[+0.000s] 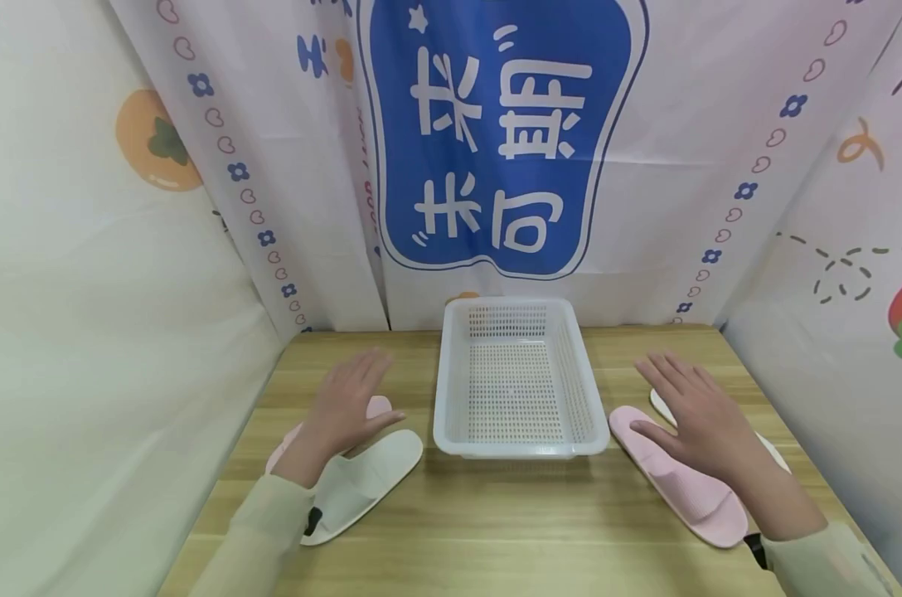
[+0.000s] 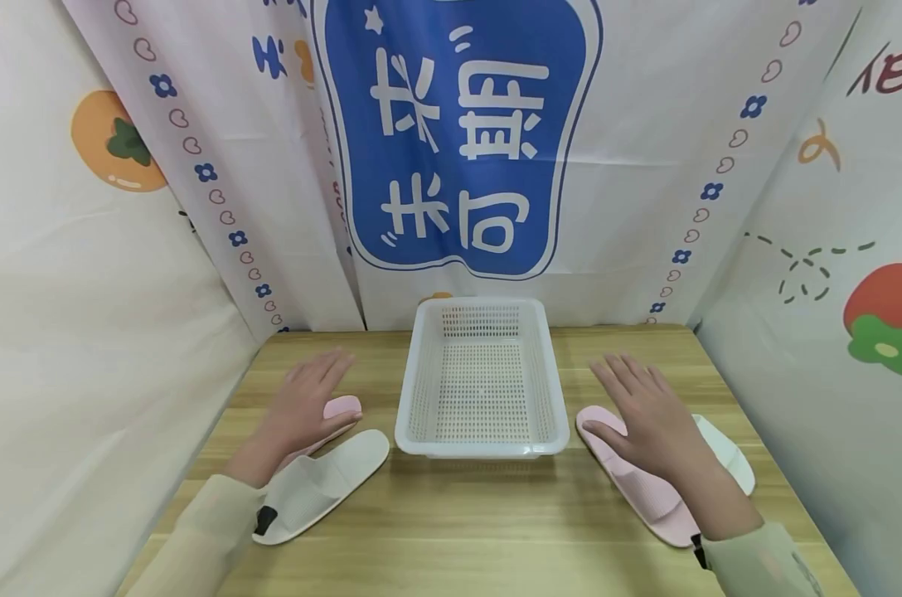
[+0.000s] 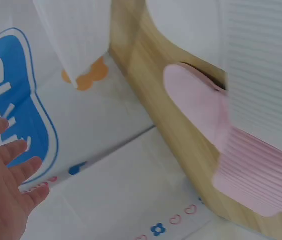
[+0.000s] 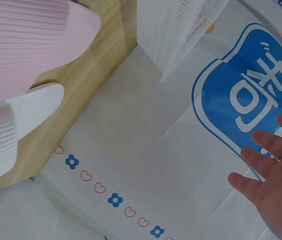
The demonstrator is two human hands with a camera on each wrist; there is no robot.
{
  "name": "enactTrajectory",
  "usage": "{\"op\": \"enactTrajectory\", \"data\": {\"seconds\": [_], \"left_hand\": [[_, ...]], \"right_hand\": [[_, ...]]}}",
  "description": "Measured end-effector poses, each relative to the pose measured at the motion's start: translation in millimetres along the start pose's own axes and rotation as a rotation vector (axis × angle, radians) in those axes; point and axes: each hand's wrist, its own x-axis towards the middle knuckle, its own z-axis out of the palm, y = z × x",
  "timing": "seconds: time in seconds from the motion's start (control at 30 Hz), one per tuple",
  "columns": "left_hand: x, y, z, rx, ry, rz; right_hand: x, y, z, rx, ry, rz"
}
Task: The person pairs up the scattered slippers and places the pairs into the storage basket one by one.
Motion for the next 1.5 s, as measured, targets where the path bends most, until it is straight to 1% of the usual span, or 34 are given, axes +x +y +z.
{"op": "enactTrajectory", "data": {"seconds": [0.07,0.17,0.37,0.5,0.63,0.73,0.83,0.9,1.1,1.23,1.37,1.5], "left_hand": [[-5.7,-6.0,3.1,-0.006,0.019,-0.001],[-13.9,-12.4,4.5,-0.014,0.025,-0.02],[-28.5,-22.7,5.9,0.004,-0.027,-0.079],[-40.4,-33.4,11.9,0.012,-0.038,-0.107],[-54.7,-46.0,20.9,0.001,-0.034,-0.147],[-64.5,-55.4,27.1,-0.01,-0.024,-0.178],[-72.0,-63.3,31.4,-0.024,-0.031,-0.208],[-75.8,-68.3,34.0,-0.034,-0.048,-0.233],[-83.9,-79.5,39.0,-0.075,-0.131,-0.322],[-88.1,-84.1,41.0,-0.098,-0.177,-0.379],[-90.8,-87.6,44.3,-0.123,-0.218,-0.433],[-92.5,-89.7,48.0,-0.162,-0.278,-0.491]], "right_hand": [[-4.7,1.8,1.2,0.004,-0.001,0.018],[-10.5,3.8,2.4,0.002,-0.003,0.035],[-21.9,7.8,7.6,0.01,0.056,0.001],[-34.0,11.2,13.0,0.031,0.107,-0.011],[-50.4,14.0,19.6,0.049,0.102,0.04],[-63.3,15.2,25.3,0.056,0.069,0.101],[-74.6,17.5,32.9,0.063,0.05,0.145],[-81.6,19.6,38.7,0.066,0.041,0.17],[-100.8,22.6,56.5,0.072,0.036,0.217],[-110.6,22.0,66.8,0.072,0.04,0.235],[-118.2,21.4,76.7,0.077,0.026,0.26],[-123.6,21.7,85.1,0.095,0.028,0.271]]}}
